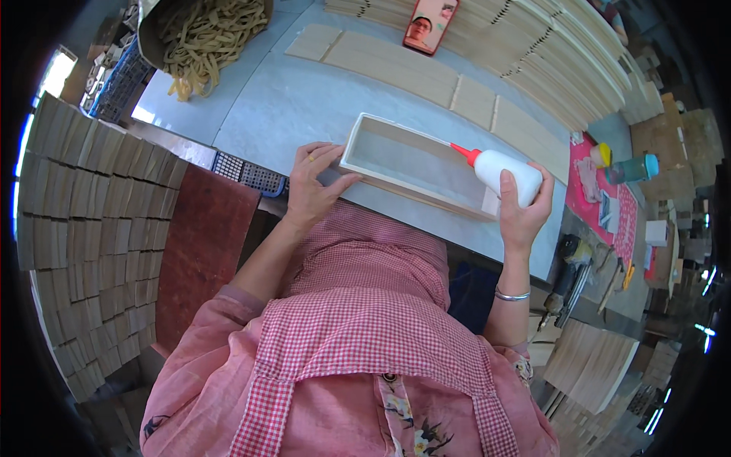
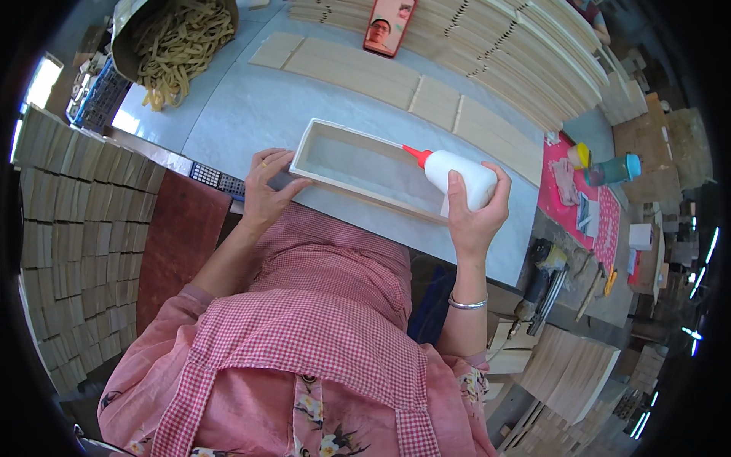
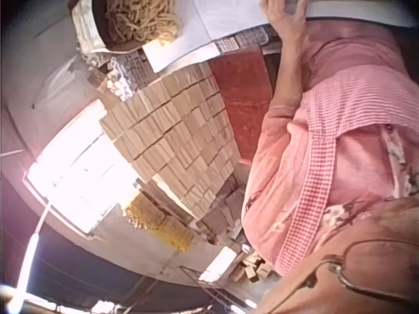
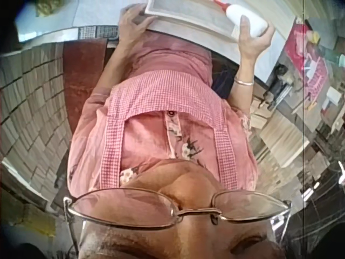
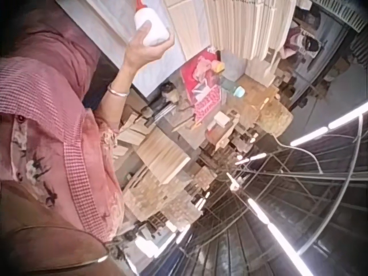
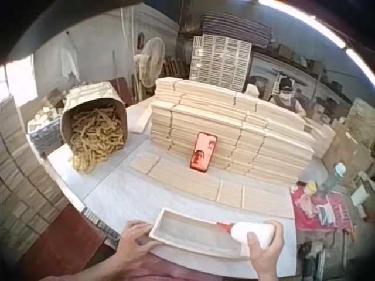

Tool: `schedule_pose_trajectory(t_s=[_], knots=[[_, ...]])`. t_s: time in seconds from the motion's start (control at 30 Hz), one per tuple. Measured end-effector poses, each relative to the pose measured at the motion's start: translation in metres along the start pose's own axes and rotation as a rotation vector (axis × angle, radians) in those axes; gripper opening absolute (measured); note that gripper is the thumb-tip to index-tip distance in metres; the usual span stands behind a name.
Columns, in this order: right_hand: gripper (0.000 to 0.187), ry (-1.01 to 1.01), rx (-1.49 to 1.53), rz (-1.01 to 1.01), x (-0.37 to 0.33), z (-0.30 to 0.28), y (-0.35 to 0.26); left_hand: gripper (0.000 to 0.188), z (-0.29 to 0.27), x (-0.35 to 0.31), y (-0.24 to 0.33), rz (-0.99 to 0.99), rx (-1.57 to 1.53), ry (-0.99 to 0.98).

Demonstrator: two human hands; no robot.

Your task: Assembling wooden boxes by applying glue to the frames and attaching boards with a nail gun.

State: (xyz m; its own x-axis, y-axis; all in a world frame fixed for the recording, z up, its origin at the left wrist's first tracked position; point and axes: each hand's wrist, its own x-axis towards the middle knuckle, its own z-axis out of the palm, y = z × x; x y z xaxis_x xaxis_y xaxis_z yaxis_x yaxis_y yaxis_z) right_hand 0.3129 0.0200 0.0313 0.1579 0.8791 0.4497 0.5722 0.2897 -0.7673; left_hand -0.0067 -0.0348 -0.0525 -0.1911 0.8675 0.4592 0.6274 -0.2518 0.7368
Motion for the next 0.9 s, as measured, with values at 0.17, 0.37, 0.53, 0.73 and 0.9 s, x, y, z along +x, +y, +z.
schedule_pose_trajectory(t_s=[0.17, 0.37, 0.53, 0.73, 0.9], knots=[[0.045, 0.054, -0.046, 0.041, -0.002, -0.027, 0.013, 0.051, 0.002, -0.001, -0.001, -0.012, 0.010, 0.001], [0.044, 0.111, -0.119, 0.062, -0.003, -0.055, 0.027, 0.051, 0.002, -0.001, -0.002, -0.003, 0.004, 0.008], [0.043, 0.151, -0.152, 0.075, -0.003, -0.070, 0.036, 0.050, 0.001, -0.001, -0.001, 0.009, 0.021, 0.000], [0.043, 0.180, -0.167, 0.106, -0.011, -0.079, 0.036, 0.050, 0.004, -0.001, 0.000, -0.019, 0.015, -0.008], [0.044, 0.150, -0.166, 0.139, -0.025, -0.093, 0.030, 0.049, 0.003, -0.001, 0.005, -0.039, 0.000, -0.003]])
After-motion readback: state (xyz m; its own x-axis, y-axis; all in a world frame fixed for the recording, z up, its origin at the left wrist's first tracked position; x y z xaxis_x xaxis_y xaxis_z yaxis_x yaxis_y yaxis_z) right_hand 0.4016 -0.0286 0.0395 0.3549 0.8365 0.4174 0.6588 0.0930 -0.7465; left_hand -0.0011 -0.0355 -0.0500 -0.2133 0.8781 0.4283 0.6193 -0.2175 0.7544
